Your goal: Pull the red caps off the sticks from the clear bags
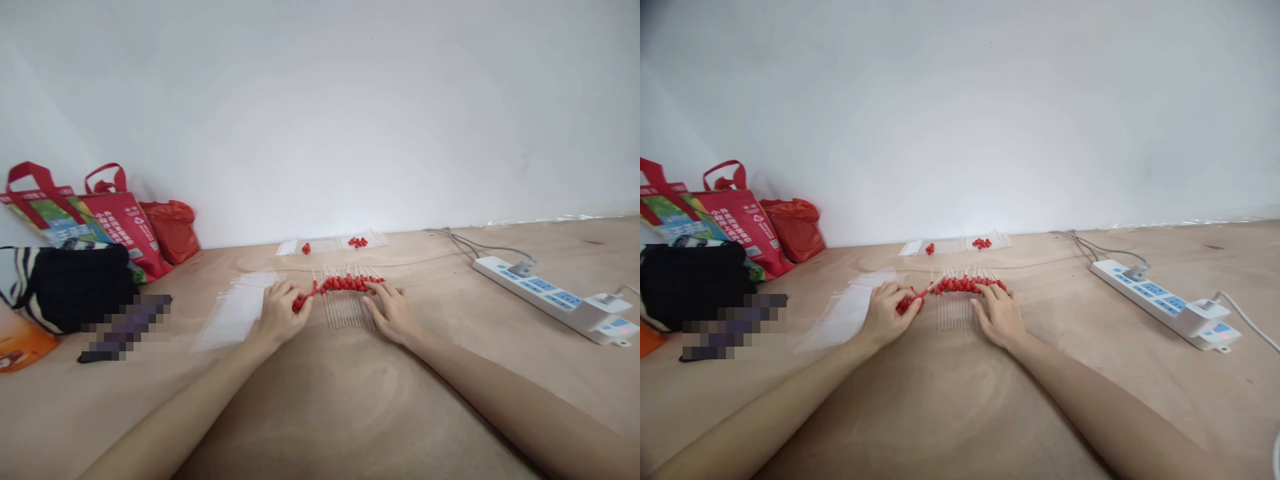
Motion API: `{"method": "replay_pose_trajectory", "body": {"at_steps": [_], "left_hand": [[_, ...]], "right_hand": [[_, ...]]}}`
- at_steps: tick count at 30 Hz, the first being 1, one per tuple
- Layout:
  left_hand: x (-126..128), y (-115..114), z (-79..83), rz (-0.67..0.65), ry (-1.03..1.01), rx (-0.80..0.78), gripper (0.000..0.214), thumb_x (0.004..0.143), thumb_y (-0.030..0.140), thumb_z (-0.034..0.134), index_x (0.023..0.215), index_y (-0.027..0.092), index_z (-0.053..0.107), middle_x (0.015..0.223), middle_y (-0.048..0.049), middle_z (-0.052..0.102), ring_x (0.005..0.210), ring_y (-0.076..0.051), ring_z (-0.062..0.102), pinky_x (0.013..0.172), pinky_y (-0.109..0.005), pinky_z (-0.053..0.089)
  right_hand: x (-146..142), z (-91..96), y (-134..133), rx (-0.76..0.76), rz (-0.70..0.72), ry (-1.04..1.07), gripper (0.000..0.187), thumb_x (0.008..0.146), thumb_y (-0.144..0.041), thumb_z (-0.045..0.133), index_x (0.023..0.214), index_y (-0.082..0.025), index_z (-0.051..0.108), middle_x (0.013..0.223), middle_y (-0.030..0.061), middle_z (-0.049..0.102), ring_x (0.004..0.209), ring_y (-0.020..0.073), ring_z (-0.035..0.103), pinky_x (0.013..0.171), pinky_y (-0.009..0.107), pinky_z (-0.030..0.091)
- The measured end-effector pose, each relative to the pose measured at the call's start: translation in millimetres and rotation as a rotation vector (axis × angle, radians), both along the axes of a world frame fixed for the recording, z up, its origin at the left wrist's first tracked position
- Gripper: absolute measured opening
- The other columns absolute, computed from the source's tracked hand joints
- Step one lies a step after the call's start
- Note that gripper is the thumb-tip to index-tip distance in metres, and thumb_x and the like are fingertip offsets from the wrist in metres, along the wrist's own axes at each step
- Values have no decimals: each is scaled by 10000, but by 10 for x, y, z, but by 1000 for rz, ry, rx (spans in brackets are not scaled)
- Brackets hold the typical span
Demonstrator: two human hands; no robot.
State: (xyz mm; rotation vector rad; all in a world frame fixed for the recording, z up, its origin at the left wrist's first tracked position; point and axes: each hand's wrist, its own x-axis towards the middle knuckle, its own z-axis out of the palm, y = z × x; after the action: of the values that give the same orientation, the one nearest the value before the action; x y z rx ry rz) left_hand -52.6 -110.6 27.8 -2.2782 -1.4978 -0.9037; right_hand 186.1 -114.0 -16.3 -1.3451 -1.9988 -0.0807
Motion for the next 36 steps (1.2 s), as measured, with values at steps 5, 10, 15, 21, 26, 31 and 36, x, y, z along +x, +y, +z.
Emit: {"method": "replay_pose_trajectory", "body": {"at_steps": [5, 10, 15, 21, 26, 31, 36], "left_hand": [[-38, -256, -229, -277, 43, 137, 103, 773, 235, 512, 738, 191, 598, 792, -31, 618, 774, -165, 525, 739, -327, 371], [-38, -246, -249, -343, 55, 146, 92, 791, 233, 520, 778, 195, 602, 793, -26, 615, 774, -161, 516, 730, -325, 374], [-24, -242, -257, -348, 48, 137, 100, 792, 248, 519, 775, 201, 606, 790, -28, 614, 778, -159, 522, 741, -329, 384], [37, -217, -254, -386, 47, 70, 193, 798, 288, 509, 947, 194, 589, 943, -53, 624, 883, -177, 532, 815, -344, 382], [99, -185, -276, -448, 64, 16, 190, 850, 262, 446, 766, 211, 609, 749, 8, 665, 760, -136, 556, 812, -332, 346], [42, -195, -262, -447, 78, -52, 222, 847, 317, 451, 719, 200, 590, 713, 14, 660, 720, -135, 557, 813, -338, 322], [41, -215, -237, -476, 108, -68, 246, 840, 384, 438, 883, 202, 599, 849, -30, 664, 825, -166, 548, 804, -341, 338]], "right_hand": [[7, 41, -74, 176, 113, -120, 568, 806, -497, 406, 1272, -175, 365, 1187, 121, 484, 1079, 226, 430, 900, 389, 248], [-70, 54, -114, 215, 206, -242, 395, 837, -441, 407, 1161, -237, 505, 1107, 75, 563, 1025, 209, 453, 953, 447, 156], [-139, 18, -85, 245, 255, -246, 239, 863, -311, 412, 986, -251, 608, 765, 17, 640, 861, 167, 496, 926, 429, 194], [-181, 21, -90, 260, 284, -265, 242, 867, -272, 387, 940, -238, 616, 671, 5, 598, 754, 145, 472, 908, 410, 214], [-224, 33, -125, 296, 344, -277, 256, 865, -273, 375, 838, -237, 627, 614, -12, 567, 710, 131, 455, 918, 415, 184], [-191, 47, -151, 309, 355, -258, 255, 854, -247, 381, 794, -227, 628, 596, -16, 564, 687, 123, 457, 923, 415, 179], [-199, 53, -166, 277, 326, -213, 238, 853, -264, 394, 811, -230, 626, 605, -15, 562, 692, 121, 464, 916, 396, 198]]}}
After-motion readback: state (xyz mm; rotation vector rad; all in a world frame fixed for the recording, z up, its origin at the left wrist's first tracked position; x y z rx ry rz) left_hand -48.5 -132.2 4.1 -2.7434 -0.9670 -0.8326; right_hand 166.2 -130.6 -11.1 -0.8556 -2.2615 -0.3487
